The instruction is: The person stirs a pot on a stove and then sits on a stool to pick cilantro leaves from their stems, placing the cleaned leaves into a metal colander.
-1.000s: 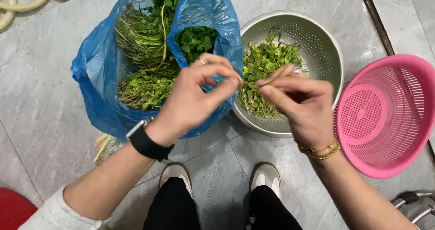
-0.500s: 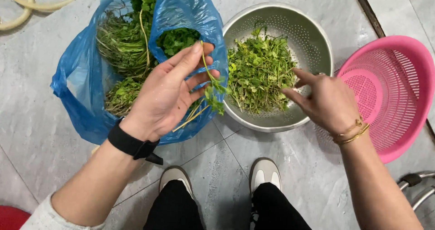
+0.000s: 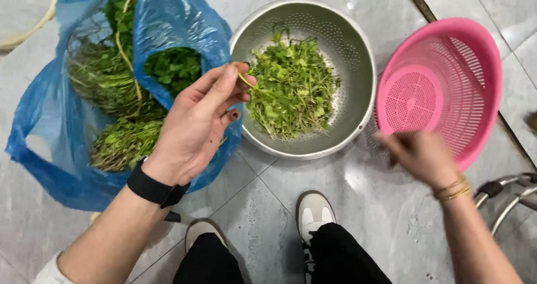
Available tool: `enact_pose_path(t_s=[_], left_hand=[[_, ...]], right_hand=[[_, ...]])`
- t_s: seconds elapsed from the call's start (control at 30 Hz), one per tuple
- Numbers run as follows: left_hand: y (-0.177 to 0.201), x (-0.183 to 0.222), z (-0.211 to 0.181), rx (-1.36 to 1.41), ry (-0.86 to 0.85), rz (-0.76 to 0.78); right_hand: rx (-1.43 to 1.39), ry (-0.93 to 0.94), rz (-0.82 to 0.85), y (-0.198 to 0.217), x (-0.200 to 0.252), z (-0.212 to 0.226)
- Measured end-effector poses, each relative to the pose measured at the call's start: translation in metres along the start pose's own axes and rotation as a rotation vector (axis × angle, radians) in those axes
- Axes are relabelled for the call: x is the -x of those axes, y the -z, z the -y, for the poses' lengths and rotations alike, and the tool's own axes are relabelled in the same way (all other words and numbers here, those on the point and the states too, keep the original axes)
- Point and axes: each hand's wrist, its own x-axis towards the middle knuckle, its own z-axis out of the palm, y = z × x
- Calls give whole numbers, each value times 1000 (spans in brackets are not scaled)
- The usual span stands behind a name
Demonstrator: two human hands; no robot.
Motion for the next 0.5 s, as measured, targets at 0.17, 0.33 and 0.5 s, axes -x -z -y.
enact_pose_path(t_s=[0.17,0.33,0.5], left_hand=[[2,-16,14,223,-16,149],[5,-23,13,482,-77,235],[5,-30,14,513,-74,178]], right_hand=[[-281,-18,336,-28,27,62],[-441,19,236,-24,14,98],[-429,209,209,-26,-27,127]])
